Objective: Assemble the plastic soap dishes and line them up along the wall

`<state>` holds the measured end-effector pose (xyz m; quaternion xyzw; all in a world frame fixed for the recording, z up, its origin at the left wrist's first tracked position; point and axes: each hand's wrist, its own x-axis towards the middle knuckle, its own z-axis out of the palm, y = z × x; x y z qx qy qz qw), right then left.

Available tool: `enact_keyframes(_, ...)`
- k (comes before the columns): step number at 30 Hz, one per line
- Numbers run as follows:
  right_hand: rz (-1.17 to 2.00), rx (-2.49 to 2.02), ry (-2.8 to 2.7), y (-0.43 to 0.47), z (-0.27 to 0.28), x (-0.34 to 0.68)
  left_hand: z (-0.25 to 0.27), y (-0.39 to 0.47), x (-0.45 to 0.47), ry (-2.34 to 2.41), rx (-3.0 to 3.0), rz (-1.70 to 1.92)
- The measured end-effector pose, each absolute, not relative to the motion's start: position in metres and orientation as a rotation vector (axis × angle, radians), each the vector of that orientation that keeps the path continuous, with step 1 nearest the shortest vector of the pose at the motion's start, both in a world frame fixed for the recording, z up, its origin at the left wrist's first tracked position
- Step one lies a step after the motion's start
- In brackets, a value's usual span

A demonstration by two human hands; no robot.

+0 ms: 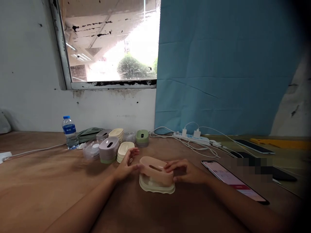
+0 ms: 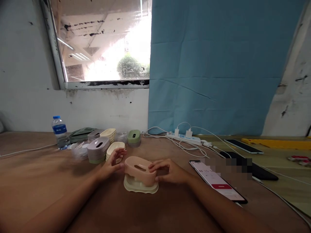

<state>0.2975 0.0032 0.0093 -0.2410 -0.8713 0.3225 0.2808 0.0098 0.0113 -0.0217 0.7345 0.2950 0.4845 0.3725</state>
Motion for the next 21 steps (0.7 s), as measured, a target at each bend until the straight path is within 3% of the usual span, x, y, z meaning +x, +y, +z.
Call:
enact_keyframes(6,0.904,-0.602,-2.303,0.013,-0.008,0.298,-0.021,0.004,0.011,0.751,1.973,0.714)
enact_keyframes(21,0.777,-0.811,-2.478,-0.015,-0.007,0.278,-0.013,-0.008,0.016,0.894,2.164,0.596)
